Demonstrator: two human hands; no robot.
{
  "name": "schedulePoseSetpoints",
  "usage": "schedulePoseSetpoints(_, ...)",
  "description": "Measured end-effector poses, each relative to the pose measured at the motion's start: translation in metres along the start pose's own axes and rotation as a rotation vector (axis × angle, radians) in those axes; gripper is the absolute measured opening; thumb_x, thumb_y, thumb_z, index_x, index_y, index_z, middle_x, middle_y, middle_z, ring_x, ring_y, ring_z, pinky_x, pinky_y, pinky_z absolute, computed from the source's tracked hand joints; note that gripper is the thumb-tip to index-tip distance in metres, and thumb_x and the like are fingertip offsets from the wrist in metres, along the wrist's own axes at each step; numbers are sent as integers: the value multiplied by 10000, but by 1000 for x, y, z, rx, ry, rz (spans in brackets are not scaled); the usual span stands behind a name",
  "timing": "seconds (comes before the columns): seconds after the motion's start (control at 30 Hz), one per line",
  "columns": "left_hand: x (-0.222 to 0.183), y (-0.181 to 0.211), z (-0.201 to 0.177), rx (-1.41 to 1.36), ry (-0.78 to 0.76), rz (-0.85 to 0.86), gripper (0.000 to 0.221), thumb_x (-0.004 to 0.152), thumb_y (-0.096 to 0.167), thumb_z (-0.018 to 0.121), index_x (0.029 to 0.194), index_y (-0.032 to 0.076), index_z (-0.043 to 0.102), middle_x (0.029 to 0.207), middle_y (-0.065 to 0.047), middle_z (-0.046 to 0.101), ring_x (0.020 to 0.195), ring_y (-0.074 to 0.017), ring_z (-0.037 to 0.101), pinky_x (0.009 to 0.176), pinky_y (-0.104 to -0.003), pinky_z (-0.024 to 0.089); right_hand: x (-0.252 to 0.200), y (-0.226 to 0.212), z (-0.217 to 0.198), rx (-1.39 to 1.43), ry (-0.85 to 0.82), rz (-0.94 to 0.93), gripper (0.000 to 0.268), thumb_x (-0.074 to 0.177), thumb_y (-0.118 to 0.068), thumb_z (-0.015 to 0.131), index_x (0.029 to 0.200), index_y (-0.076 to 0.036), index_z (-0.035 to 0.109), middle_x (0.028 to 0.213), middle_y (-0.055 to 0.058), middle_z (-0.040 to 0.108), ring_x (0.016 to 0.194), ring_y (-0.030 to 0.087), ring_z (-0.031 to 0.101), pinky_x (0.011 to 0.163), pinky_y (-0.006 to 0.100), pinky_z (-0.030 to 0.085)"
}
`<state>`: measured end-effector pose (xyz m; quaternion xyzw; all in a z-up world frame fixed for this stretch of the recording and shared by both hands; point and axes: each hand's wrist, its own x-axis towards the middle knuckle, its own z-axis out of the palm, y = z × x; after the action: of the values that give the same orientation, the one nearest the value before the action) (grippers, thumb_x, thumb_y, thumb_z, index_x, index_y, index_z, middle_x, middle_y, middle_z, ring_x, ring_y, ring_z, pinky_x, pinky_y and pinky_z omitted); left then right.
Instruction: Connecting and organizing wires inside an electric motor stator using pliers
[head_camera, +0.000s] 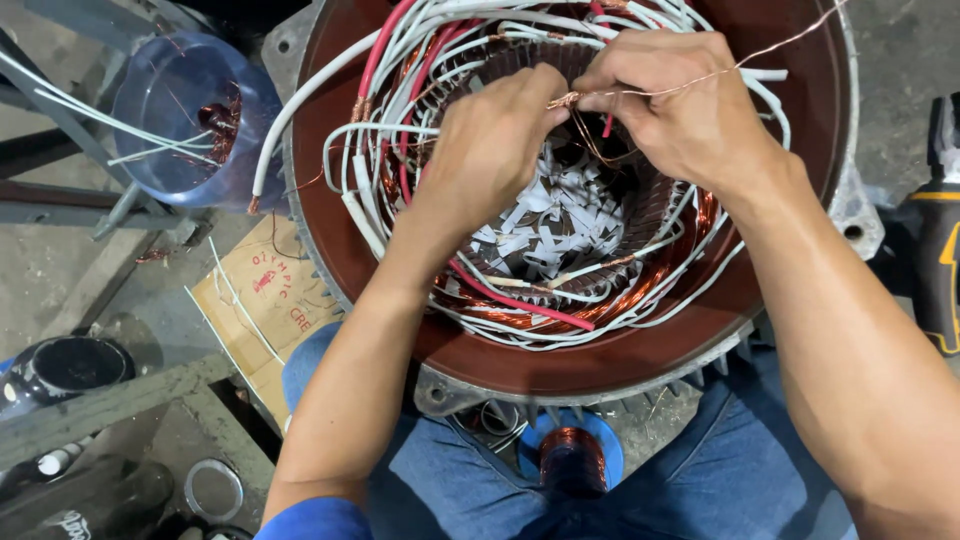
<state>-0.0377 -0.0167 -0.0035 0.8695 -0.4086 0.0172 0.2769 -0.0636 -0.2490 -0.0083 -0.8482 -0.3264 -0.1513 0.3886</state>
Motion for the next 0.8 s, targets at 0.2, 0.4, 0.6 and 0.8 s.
schedulePoseSetpoints(0.2, 1, 8, -4, -92, 10, -39, 223, 1147, 296, 414, 1102, 99, 509, 952, -101, 651, 680, -299, 596, 546, -454, 423, 0, -1, -4, 34, 7, 33, 146, 1112, 29, 884, 1039, 82, 768, 1017, 173, 792, 924, 308, 746, 847, 408, 571)
schedulePoseSetpoints(0.4, 6, 7, 5, -58, 16, -43, 330, 1150, 358, 422, 1095, 83, 596, 949, -92, 713, 602, -259, 615, 434, -412, 438, 2, -4, -12, 61, -50, 86, 137, 1117, -40, 861, 1050, 42, 775, 1022, 128, 796, 937, 268, 750, 877, 391, 557)
schedulePoseSetpoints(0.6, 4, 2, 7, 1, 60, 48, 255, 1156, 273, 445, 1072, 54, 545, 907, -129, 656, 622, -392, 625, 491, -511, 458, 2, -7, -32, 75, -206, 159, 262, 1035, -14, 795, 1287, 50, 765, 1211, 178, 794, 1112, 327, 751, 997, 428, 538)
schedulePoseSetpoints(0.8, 3, -5, 13, 30, 64, 83, 211, 1154, 235, 505, 1060, 45, 511, 872, -122, 596, 575, -389, 555, 462, -499, 421, 4, -3, -31, 62, -230, 210, 190, 1211, -92, 650, 1198, 27, 798, 1008, 109, 779, 949, 242, 738, 924, 373, 522)
